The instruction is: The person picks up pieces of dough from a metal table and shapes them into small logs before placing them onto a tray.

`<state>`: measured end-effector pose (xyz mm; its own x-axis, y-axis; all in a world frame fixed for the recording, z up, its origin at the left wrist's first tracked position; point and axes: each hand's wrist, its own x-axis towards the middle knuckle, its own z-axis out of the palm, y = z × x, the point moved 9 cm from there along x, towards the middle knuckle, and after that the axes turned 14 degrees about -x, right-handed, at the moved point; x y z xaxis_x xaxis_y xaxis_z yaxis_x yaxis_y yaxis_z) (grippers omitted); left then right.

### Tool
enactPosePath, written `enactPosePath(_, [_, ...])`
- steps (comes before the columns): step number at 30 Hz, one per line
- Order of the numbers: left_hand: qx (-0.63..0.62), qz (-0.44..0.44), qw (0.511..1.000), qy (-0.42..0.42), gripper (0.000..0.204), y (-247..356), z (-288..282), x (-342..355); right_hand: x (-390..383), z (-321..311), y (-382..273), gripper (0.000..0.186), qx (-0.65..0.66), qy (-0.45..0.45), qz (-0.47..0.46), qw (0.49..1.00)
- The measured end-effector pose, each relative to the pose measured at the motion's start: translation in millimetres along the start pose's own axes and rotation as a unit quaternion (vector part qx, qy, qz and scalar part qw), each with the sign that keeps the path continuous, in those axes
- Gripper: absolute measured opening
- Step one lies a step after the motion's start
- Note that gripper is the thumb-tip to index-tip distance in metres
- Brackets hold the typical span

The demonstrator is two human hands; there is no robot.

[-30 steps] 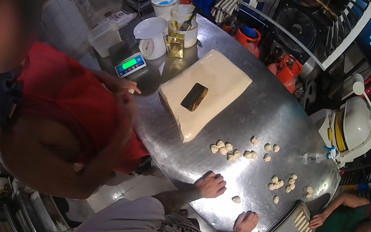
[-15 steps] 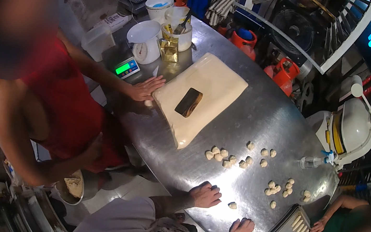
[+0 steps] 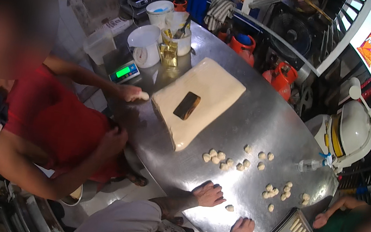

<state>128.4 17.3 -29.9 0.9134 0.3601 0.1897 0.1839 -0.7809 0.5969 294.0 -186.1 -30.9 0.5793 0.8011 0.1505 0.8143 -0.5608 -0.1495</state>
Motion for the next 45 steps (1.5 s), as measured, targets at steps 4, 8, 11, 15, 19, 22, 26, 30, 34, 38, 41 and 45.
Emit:
enactPosePath(4, [-0.046,-0.025,0.996,0.072,0.028,-6.4,-12.5,-6.3,8.7,-20.2,-24.6,0.025,-0.031,0.082,-0.046,0.995])
enactPosePath(8, [-0.011,-0.056,0.998,0.041,0.030,-14.4,-0.5,8.2,18.1,-0.9,-1.2,0.023,0.030,0.019,0.026,0.999])
enactPosePath(11, [0.002,-0.041,0.999,0.018,0.032,-16.1,4.5,10.2,9.2,-15.8,-19.7,0.025,-0.038,0.105,0.019,0.994])
enactPosePath(15, [-0.032,-0.072,0.996,0.035,0.034,-12.3,-1.1,5.2,18.3,-10.1,-10.7,0.024,0.041,0.048,0.015,0.998])
enactPosePath(19, [-0.034,-0.058,0.996,0.065,0.037,-8.6,-7.1,12.6,13.8,-27.6,-28.0,0.028,-0.033,0.110,0.023,0.993])
enactPosePath(22, [-0.041,-0.056,0.994,0.081,0.039,-9.6,-15.1,22.2,21.3,-6.8,-7.2,0.028,0.007,0.045,0.002,0.999])
enactPosePath(26, [-0.025,-0.098,0.990,0.096,0.040,-15.4,-6.4,24.1,23.5,-18.5,-15.9,0.032,-0.021,0.102,0.028,0.994])
enactPosePath(30, [-0.076,-0.123,0.989,0.034,0.043,-24.1,-15.5,21.6,24.4,-7.8,-1.7,0.032,0.041,0.018,0.023,0.999])
enactPosePath(34, [-0.012,0.035,0.993,0.108,0.038,-8.4,-22.1,-23.7,-8.9,-13.1,-13.3,0.031,-0.001,0.053,-0.051,0.997])
enactPosePath(38, [0.005,-0.036,0.996,0.082,0.039,-24.8,-13.0,-23.9,3.2,-15.4,-17.1,0.037,0.001,-0.006,-0.015,1.000])
enactPosePath(41, [0.047,-0.060,0.996,0.040,0.042,-22.9,-5.9,-41.5,-15.2,-14.1,-3.1,0.040,-0.013,0.029,-0.024,0.999])
enactPosePath(45, [0.059,-0.052,0.991,0.111,0.049,-13.8,-15.9,-58.1,-43.6,-19.0,-3.7,0.048,-0.021,0.088,-0.021,0.996])
